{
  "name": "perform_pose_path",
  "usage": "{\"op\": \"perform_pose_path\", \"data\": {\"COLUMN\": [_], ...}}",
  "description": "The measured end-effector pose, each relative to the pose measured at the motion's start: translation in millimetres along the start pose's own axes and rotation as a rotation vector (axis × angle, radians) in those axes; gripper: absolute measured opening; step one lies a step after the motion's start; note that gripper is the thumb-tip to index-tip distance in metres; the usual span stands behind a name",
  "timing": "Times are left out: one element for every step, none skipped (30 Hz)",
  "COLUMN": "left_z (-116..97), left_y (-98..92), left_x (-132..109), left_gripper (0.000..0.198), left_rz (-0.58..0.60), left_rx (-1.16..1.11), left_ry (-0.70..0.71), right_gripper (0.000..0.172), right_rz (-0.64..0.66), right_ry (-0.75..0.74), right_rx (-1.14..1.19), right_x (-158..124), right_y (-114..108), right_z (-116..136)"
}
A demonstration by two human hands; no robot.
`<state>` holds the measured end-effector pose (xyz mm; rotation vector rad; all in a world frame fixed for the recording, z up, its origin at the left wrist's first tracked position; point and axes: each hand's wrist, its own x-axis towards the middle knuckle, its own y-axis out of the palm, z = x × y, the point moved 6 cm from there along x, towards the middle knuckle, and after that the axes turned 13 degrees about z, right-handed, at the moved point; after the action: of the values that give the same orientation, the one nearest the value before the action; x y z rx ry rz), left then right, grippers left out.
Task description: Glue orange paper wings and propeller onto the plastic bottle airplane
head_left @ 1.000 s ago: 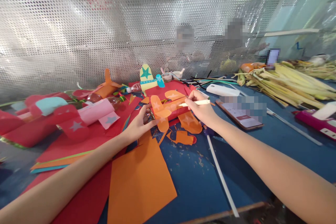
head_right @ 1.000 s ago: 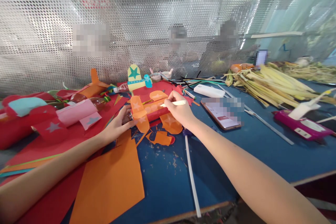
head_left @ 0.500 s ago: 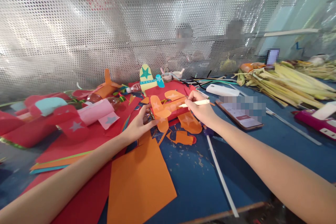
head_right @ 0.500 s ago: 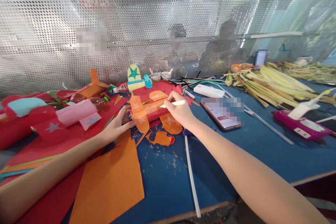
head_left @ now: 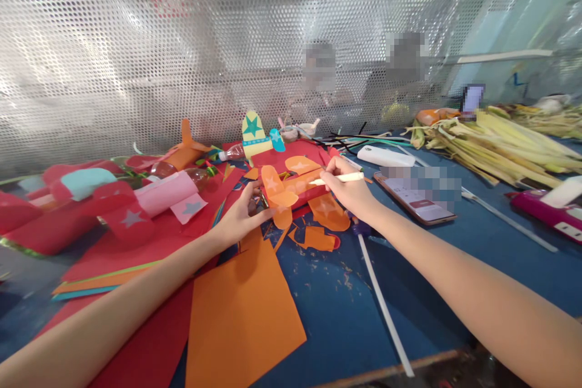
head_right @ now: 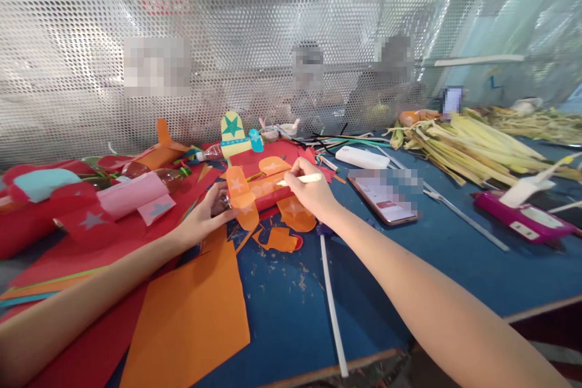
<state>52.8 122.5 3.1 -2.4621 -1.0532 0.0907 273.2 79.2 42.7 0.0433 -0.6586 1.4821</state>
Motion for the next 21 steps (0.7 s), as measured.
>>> {"op": "perform_pose_path", "data": {"left_z": [-0.4, -0.9, -1.3, -1.6, -1.7, -1.7, -1.6, -1.4, -1.5, -1.6, -2.0, -2.7, -3.6, -4.7, -5.7, -6.4, -6.7, -6.4, -5.9, -5.1, -4.2], "left_y": [0.0, 0.0, 0.2, 0.4, 0.6, 0.6, 0.7, 0.6, 0.6, 0.7, 0.9, 1.1, 1.4, 1.5, 1.5, 1.4, 1.2, 1.1, 0.9, 0.7, 0.6], "left_x": [0.0, 0.0, 0.2, 0.3, 0.5, 0.7, 0.8, 0.9, 0.8, 0.8, 0.8, 0.8, 0.7, 0.6, 0.5, 0.4, 0.4, 0.3, 0.4, 0.5, 0.6], "left_gripper": [0.059, 0.059, 0.059, 0.059, 0.059, 0.059, 0.059, 0.059, 0.059, 0.059, 0.059, 0.059, 0.058, 0.058, 0.057, 0.057, 0.057, 0.058, 0.059, 0.060, 0.061], "left_rz": [-0.002, -0.002, -0.002, -0.001, -0.002, -0.003, -0.005, -0.008, -0.012, -0.013, -0.011, -0.009, -0.007, -0.004, -0.003, -0.003, -0.003, -0.002, 0.000, 0.001, 0.001], "left_rx": [0.006, 0.008, 0.007, 0.004, 0.001, -0.002, -0.005, -0.008, -0.010, -0.013, -0.015, -0.018, -0.021, -0.020, -0.016, -0.006, 0.007, 0.021, 0.035, 0.045, 0.053], "left_ry": [-0.003, -0.004, -0.005, -0.004, -0.002, 0.000, 0.002, 0.004, 0.007, 0.009, 0.010, 0.014, 0.019, 0.023, 0.025, 0.024, 0.019, 0.012, 0.006, 0.003, 0.000], "right_gripper": [0.020, 0.020, 0.020, 0.019, 0.019, 0.019, 0.019, 0.019, 0.019, 0.019, 0.019, 0.020, 0.020, 0.021, 0.022, 0.022, 0.022, 0.023, 0.023, 0.023, 0.023], "right_rz": [0.001, 0.005, 0.011, 0.017, 0.021, 0.022, 0.021, 0.019, 0.017, 0.017, 0.017, 0.016, 0.012, 0.006, 0.002, -0.001, 0.000, 0.004, 0.007, 0.009, 0.007], "right_ry": [0.001, 0.000, -0.003, -0.006, -0.006, -0.006, -0.004, -0.003, -0.002, -0.001, -0.001, -0.002, -0.006, -0.011, -0.017, -0.024, -0.030, -0.033, -0.034, -0.035, -0.036], "right_rx": [0.000, 0.004, 0.009, 0.012, 0.012, 0.008, 0.004, 0.003, 0.003, 0.003, 0.002, -0.003, -0.007, -0.008, -0.005, 0.002, 0.008, 0.014, 0.017, 0.017, 0.016], "right_x": [0.1, 0.2, 0.3, 0.4, 0.5, 0.5, 0.4, 0.4, 0.4, 0.4, 0.4, 0.4, 0.3, 0.2, 0.2, 0.1, 0.1, 0.1, 0.2, 0.3, 0.3], "right_y": [0.0, 0.3, 0.6, 0.9, 1.1, 1.1, 0.9, 0.7, 0.5, 0.5, 0.4, 0.2, 0.0, -0.3, -0.5, -0.6, -0.5, -0.2, 0.1, 0.2, 0.1], "right_z": [-0.4, -0.7, -0.9, -1.1, -1.4, -1.5, -1.7, -1.7, -1.6, -1.4, -1.2, -0.8, -0.2, 0.2, 0.6, 0.8, 0.8, 0.5, 0.1, -0.4, -0.9]}}
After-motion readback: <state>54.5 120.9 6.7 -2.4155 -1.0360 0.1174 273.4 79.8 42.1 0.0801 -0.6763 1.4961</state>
